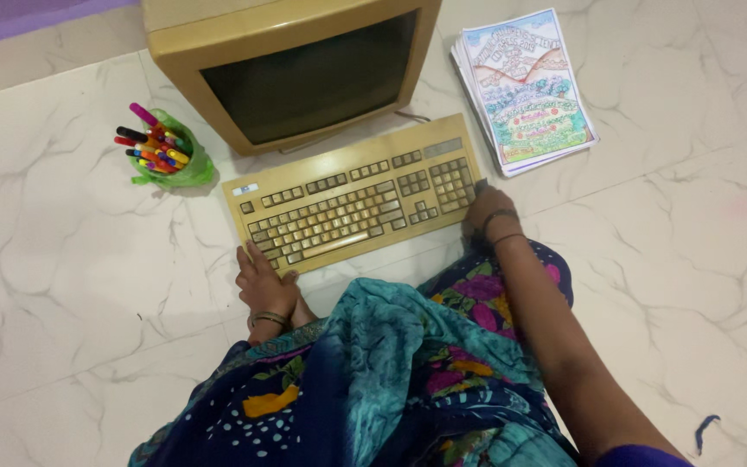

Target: The person sits on the floor and wipes the screen and casing of an old beige CRT monitor with a blue cloth. They then wipe the keys and surface of the attached keyboard. Finally, they pick up a stack of papers and place a book on top of the keyboard.

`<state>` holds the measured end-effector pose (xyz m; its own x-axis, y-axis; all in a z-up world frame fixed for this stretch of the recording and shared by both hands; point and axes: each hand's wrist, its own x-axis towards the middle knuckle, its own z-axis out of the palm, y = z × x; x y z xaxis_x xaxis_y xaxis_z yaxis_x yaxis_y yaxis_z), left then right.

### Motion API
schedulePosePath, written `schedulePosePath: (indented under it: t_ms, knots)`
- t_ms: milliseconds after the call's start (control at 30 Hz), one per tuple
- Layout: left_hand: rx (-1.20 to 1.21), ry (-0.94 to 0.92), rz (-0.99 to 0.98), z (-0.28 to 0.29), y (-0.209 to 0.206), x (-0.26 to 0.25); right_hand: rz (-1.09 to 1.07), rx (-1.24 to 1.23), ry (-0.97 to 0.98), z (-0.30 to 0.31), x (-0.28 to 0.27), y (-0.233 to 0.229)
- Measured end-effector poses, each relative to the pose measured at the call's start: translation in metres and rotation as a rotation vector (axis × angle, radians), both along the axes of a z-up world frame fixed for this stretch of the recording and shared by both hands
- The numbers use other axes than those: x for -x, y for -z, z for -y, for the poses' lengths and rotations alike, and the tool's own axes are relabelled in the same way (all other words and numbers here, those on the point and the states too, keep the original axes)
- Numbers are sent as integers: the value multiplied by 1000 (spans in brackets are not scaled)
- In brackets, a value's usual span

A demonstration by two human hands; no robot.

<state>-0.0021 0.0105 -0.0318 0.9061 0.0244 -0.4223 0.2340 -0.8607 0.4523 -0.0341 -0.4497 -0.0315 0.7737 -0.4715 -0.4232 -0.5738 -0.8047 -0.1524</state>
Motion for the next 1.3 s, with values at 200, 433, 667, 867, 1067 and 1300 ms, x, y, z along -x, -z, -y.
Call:
schedulePosePath:
  t_ms: [200,433,667,867,1067,1300]
  knots:
    - [-39,3,2,-1,2,1,83,48,77,-3,7,12]
    - [-2,0,38,-2,4,4,604,-11,-159,8,-17,36]
    - [-31,12,28,0,-5,2,471,153,-510,-43,-16,36]
    - [-24,22,24,0,-6,2,252,178,-579,-102,30,8]
    - [-24,12,21,0,-6,2,588,-35,-713,-106,11,3]
    - [-12,16,52,-1,-3,3,551,-4,-436,-87,4,3]
